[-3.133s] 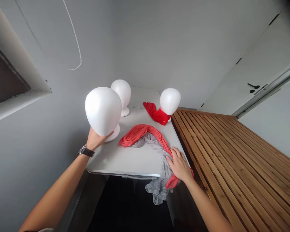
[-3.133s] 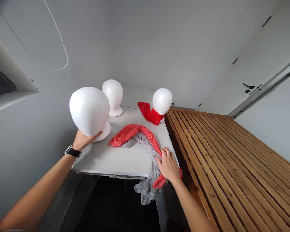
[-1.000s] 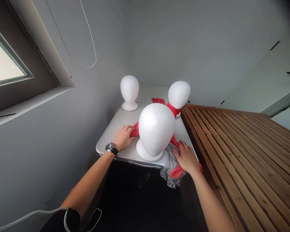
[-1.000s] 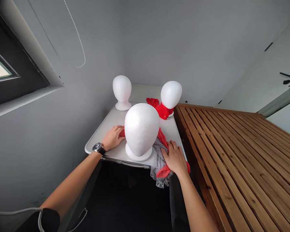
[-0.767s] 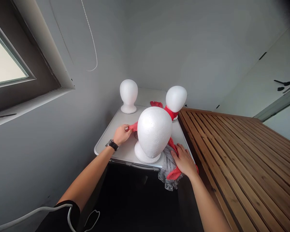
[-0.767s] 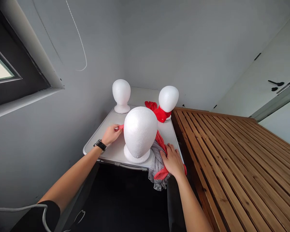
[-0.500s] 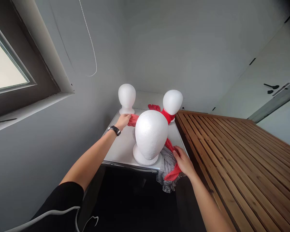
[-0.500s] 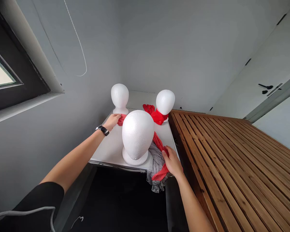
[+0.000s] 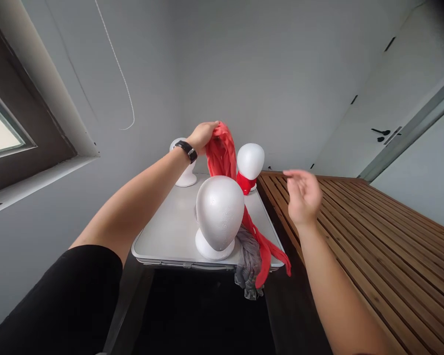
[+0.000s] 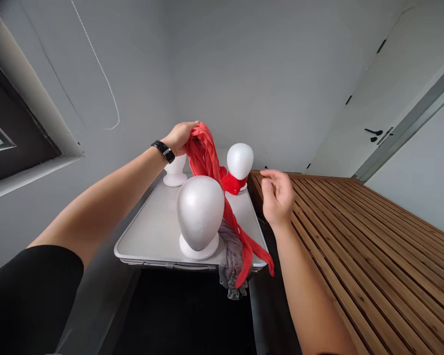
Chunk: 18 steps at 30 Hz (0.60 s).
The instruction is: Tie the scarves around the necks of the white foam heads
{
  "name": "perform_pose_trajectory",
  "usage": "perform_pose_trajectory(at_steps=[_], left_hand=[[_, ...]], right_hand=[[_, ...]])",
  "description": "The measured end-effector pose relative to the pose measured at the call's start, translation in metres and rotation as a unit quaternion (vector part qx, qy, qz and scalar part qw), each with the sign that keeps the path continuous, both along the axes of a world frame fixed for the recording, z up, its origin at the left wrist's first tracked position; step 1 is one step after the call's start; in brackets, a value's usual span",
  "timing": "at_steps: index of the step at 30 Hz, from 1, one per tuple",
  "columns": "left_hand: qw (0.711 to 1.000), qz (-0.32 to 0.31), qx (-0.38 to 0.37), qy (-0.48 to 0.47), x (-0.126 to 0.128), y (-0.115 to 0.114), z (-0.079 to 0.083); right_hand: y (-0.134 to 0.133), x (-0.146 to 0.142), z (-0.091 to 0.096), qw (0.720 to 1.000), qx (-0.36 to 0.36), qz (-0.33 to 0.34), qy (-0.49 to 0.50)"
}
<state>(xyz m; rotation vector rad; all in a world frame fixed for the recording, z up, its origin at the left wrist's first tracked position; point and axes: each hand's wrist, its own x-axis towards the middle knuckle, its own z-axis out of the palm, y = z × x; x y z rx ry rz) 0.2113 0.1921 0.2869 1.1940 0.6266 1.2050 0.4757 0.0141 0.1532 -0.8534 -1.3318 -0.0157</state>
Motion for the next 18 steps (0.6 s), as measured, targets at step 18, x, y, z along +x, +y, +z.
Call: perform_pose_trajectory(at_steps=[18], left_hand=[[0.554, 0.09, 0.513, 0.649, 0.048, -0.115, 0.146]], right_hand=[[0.066, -0.031, 0.149, 0.872, -0.34, 0.349, -0.051]])
